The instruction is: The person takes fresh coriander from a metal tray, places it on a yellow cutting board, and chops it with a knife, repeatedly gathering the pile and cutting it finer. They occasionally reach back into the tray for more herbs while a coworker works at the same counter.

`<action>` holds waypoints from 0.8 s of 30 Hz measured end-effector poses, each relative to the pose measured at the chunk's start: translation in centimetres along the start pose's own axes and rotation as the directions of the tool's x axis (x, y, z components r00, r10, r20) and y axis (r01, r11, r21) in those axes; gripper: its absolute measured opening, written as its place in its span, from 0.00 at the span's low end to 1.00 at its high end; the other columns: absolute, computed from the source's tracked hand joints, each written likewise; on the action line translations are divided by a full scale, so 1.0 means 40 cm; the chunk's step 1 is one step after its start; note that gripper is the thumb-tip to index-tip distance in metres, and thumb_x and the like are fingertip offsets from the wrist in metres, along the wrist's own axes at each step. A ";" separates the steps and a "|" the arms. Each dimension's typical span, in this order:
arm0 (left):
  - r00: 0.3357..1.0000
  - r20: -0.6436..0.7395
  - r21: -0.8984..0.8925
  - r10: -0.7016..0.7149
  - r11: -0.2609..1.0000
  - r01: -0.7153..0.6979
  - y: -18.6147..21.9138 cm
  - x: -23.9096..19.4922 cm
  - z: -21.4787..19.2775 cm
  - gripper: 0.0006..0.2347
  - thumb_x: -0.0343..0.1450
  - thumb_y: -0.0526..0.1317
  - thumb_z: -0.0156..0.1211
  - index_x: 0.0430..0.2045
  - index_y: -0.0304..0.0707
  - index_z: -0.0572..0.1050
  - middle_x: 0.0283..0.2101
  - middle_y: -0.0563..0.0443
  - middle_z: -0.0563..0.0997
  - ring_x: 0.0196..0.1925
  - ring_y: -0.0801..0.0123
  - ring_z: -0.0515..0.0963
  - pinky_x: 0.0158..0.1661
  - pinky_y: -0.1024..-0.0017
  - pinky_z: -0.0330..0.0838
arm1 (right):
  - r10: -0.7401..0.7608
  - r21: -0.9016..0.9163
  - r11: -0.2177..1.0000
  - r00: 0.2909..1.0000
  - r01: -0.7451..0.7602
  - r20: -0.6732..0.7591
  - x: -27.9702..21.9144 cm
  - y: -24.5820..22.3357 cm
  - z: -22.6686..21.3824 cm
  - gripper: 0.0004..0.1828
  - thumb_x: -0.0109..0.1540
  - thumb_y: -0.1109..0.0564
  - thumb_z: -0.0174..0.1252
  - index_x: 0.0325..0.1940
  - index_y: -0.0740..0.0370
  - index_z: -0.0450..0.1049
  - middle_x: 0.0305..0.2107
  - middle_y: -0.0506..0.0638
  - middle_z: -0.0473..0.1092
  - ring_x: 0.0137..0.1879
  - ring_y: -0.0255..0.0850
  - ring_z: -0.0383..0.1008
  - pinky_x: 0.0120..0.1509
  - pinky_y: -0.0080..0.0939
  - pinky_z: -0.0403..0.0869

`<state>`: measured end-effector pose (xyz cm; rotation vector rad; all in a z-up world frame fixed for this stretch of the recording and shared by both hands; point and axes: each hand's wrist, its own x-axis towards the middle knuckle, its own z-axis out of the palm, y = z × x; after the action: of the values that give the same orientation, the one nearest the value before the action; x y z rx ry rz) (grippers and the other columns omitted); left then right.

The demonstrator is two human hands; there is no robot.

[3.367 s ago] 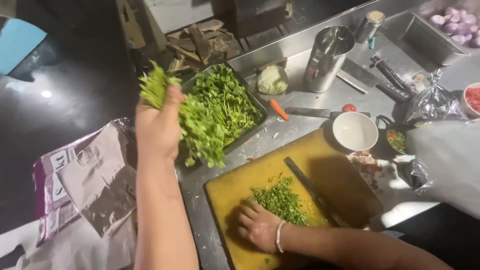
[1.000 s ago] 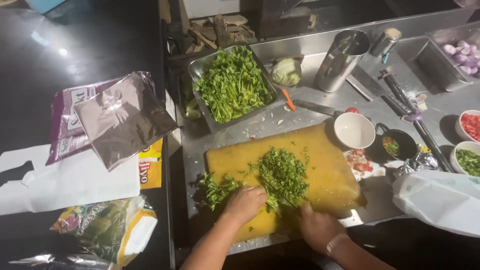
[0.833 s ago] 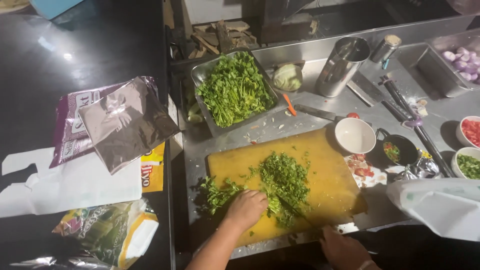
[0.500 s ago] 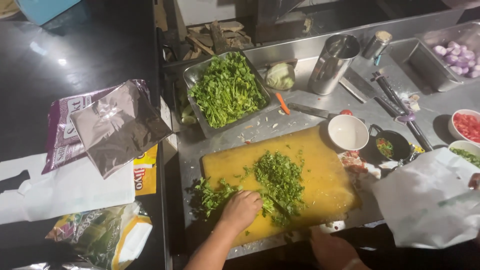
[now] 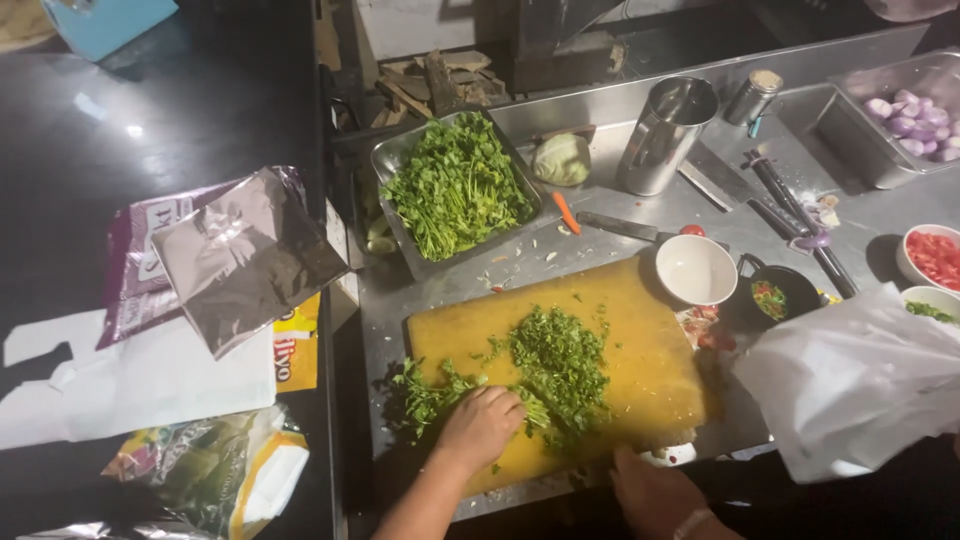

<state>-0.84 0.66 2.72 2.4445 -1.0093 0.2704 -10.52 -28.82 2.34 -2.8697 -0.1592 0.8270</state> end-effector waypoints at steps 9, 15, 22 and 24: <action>0.996 0.089 0.008 -0.014 1.000 0.013 -0.014 -0.001 0.022 0.05 0.67 0.35 0.59 0.31 0.39 0.81 0.42 0.51 0.83 0.48 0.60 0.80 0.52 0.62 0.74 | -0.057 0.013 0.998 0.998 0.057 -0.023 0.019 0.033 0.094 0.12 0.68 0.51 0.42 0.52 0.58 0.62 0.28 0.59 0.77 0.39 0.60 0.80 0.44 0.62 0.76; 0.996 0.088 0.008 0.002 1.000 -0.002 -0.017 -0.008 0.036 0.04 0.67 0.36 0.60 0.28 0.38 0.82 0.42 0.51 0.83 0.48 0.60 0.80 0.51 0.61 0.74 | -0.160 0.120 0.972 0.946 0.200 -0.282 0.052 -0.025 0.067 0.16 0.63 0.47 0.48 0.50 0.57 0.63 0.34 0.63 0.76 0.36 0.62 0.80 0.39 0.63 0.76; 0.997 0.066 0.042 -0.032 0.999 0.029 -0.031 -0.020 0.083 0.06 0.67 0.32 0.60 0.31 0.41 0.83 0.44 0.53 0.84 0.48 0.64 0.82 0.51 0.66 0.76 | -0.035 -0.091 0.995 0.999 0.033 -0.015 0.017 0.027 0.132 0.23 0.69 0.46 0.42 0.62 0.64 0.53 0.31 0.61 0.76 0.40 0.59 0.79 0.47 0.59 0.77; 0.998 0.059 0.046 -0.037 0.998 0.034 -0.033 -0.021 0.080 0.05 0.67 0.32 0.61 0.31 0.40 0.83 0.44 0.53 0.84 0.48 0.64 0.82 0.51 0.65 0.77 | 0.013 -0.237 0.971 0.998 0.004 0.069 0.027 0.024 0.110 0.37 0.72 0.40 0.38 0.74 0.70 0.42 0.33 0.60 0.75 0.41 0.57 0.80 0.48 0.57 0.78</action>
<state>-0.49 0.37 -0.82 2.5223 -0.9937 0.2111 -11.91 -29.09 -2.08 -3.0634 -0.2779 0.9709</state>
